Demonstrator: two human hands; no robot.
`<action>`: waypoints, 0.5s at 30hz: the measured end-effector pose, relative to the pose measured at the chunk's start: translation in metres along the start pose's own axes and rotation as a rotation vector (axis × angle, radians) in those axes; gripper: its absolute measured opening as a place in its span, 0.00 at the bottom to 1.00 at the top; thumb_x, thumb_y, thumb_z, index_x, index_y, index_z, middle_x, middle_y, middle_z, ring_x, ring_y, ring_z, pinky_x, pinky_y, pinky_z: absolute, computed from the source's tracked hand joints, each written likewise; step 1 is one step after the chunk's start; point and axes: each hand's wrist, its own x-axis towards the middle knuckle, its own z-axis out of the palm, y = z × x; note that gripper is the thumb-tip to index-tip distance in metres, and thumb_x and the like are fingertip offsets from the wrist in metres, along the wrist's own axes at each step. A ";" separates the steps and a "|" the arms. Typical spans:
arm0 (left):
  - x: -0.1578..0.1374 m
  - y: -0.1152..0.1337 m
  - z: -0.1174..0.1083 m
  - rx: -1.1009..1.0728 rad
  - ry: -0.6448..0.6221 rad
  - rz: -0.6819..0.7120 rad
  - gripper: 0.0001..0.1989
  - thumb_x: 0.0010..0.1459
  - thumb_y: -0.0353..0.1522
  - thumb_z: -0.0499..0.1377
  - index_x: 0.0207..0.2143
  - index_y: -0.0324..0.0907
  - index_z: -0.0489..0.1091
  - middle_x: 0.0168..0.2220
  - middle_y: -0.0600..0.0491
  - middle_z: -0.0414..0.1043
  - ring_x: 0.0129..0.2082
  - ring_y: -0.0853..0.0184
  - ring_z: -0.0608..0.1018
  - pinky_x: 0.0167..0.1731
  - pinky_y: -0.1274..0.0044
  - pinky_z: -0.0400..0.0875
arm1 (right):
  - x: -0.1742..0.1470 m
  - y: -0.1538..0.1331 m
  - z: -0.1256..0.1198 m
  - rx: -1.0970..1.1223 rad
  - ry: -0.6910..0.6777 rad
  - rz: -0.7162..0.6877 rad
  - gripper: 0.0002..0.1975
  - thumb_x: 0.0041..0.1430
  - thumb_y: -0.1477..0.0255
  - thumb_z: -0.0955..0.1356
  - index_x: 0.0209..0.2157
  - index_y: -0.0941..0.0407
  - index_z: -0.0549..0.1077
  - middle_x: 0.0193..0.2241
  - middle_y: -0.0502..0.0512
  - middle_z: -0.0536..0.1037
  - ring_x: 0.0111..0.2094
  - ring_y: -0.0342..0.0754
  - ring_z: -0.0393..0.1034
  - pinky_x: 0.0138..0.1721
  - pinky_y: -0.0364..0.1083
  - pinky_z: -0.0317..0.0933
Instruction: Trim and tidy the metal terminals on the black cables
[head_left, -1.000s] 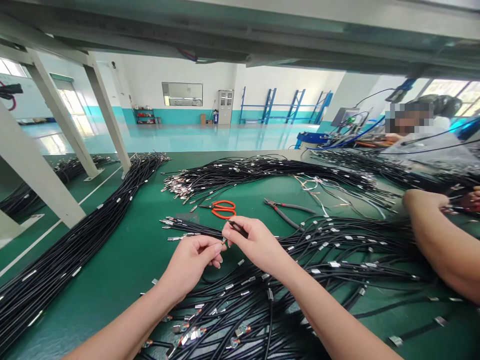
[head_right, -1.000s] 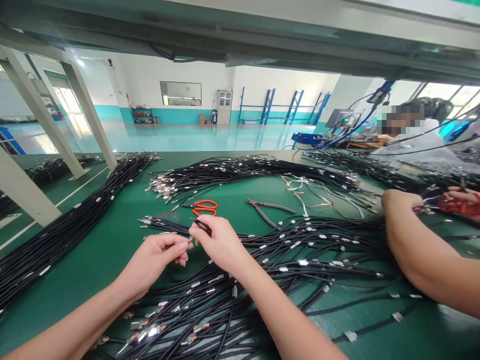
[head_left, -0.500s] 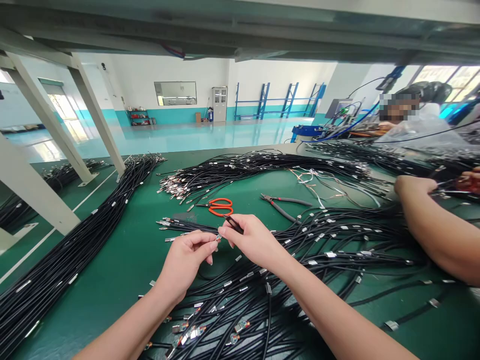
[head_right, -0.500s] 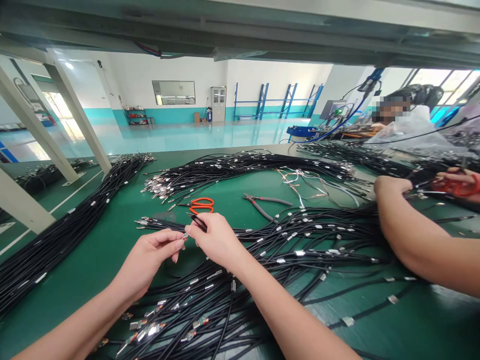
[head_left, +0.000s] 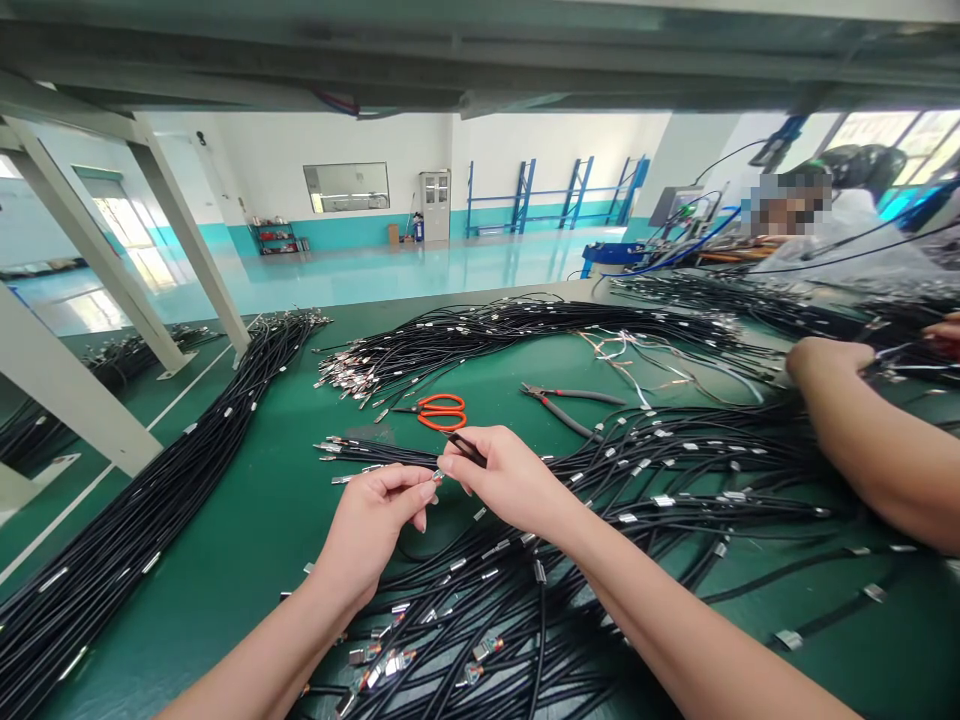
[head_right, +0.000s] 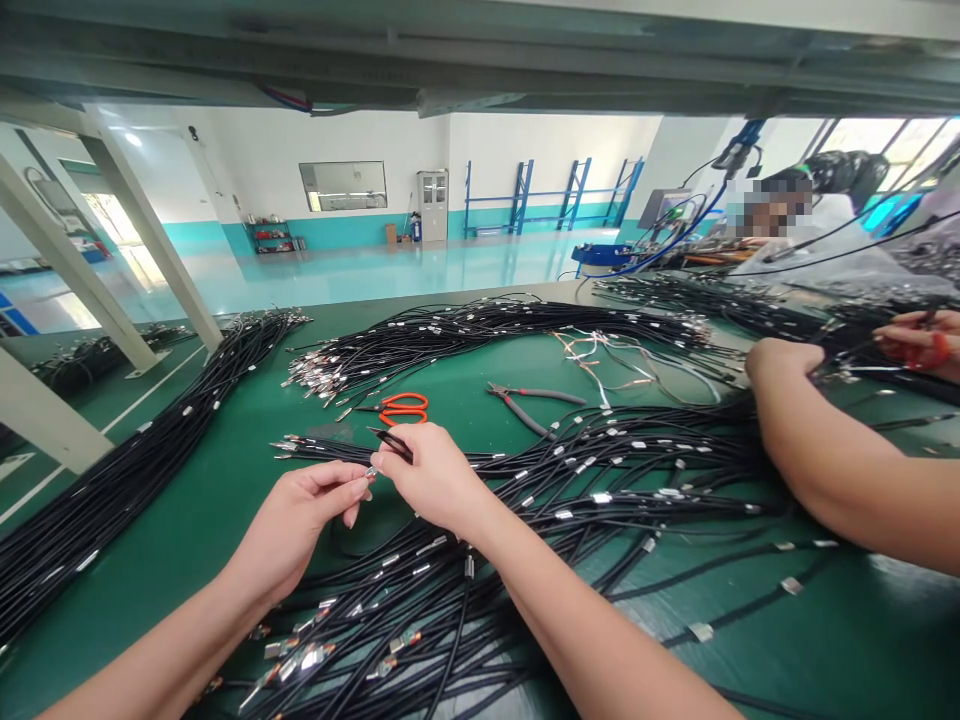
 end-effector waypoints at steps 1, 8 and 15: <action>0.000 0.000 0.000 -0.002 -0.002 0.000 0.04 0.47 0.30 0.59 0.22 0.40 0.72 0.18 0.57 0.65 0.23 0.71 0.68 0.29 0.78 0.61 | 0.000 0.000 0.000 0.006 -0.001 0.003 0.11 0.51 0.74 0.62 0.17 0.57 0.60 0.14 0.43 0.61 0.18 0.39 0.52 0.22 0.40 0.47; -0.001 -0.003 0.000 0.004 -0.010 -0.004 0.07 0.48 0.30 0.58 0.19 0.40 0.70 0.17 0.58 0.65 0.24 0.71 0.68 0.28 0.79 0.60 | 0.001 0.003 0.002 0.021 -0.021 0.042 0.11 0.51 0.74 0.62 0.17 0.57 0.60 0.14 0.43 0.60 0.18 0.39 0.51 0.21 0.40 0.46; 0.000 -0.003 -0.001 0.009 -0.017 -0.007 0.06 0.49 0.31 0.58 0.21 0.40 0.71 0.17 0.58 0.65 0.26 0.70 0.69 0.29 0.79 0.60 | 0.002 0.004 0.002 0.017 -0.029 0.054 0.10 0.52 0.74 0.62 0.18 0.57 0.61 0.14 0.44 0.60 0.18 0.39 0.51 0.21 0.40 0.46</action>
